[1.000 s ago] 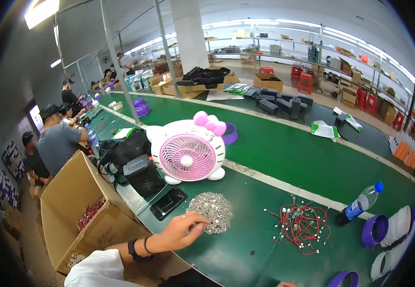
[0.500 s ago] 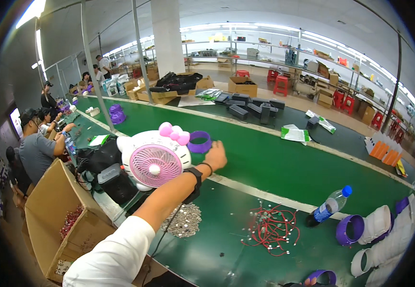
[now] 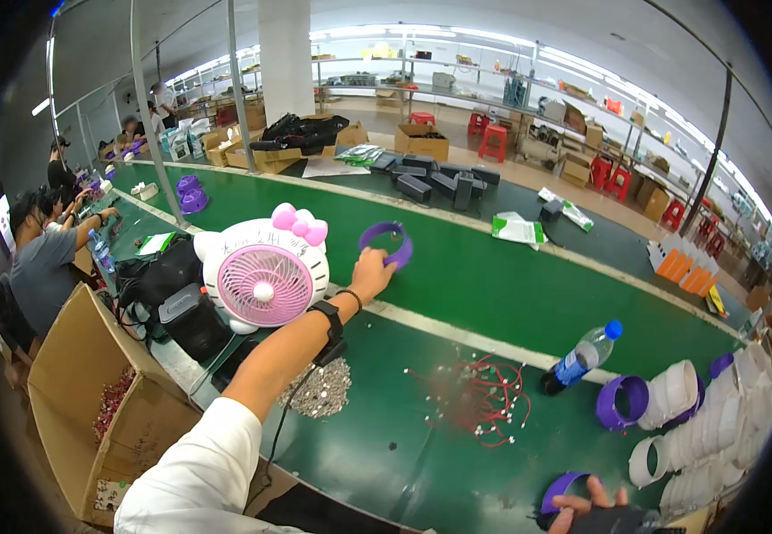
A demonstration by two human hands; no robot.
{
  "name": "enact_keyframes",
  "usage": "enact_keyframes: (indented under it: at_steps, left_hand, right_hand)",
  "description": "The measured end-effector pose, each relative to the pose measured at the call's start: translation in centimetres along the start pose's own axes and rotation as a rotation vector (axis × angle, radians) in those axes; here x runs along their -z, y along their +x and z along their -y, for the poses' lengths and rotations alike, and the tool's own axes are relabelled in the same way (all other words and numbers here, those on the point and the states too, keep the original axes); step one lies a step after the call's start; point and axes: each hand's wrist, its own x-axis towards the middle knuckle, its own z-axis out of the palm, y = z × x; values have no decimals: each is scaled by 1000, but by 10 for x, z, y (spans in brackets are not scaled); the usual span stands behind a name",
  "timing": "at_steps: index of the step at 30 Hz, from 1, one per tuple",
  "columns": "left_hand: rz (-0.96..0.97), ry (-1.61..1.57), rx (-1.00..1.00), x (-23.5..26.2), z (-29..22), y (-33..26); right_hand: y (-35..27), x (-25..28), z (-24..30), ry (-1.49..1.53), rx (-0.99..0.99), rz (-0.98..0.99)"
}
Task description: The person assembles small electronic components on a green workbench. They use a power drill to fasten screws into purple and white plastic rings, then place the finished rings into a cardboard box. The person also handles small metal screws and red wires during the process.
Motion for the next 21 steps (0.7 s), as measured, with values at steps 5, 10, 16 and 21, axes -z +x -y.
enact_keyframes:
  at_steps: [5,10,16,21]
  left_hand:
    - [265,-179,-333,73,-94,-87]
    - [843,-206,-745,168,-96,-194]
    - [785,-55,-1100,169,-42,-246]
    - [650,-289,-783,187,-72,-301]
  right_hand:
    - [1,-2,23,300,133,-164]
    - [-16,3,36,468,30,-43]
    - [-33,-47,61,603,-105,38]
    - [-49,-93,62,689,-39,204]
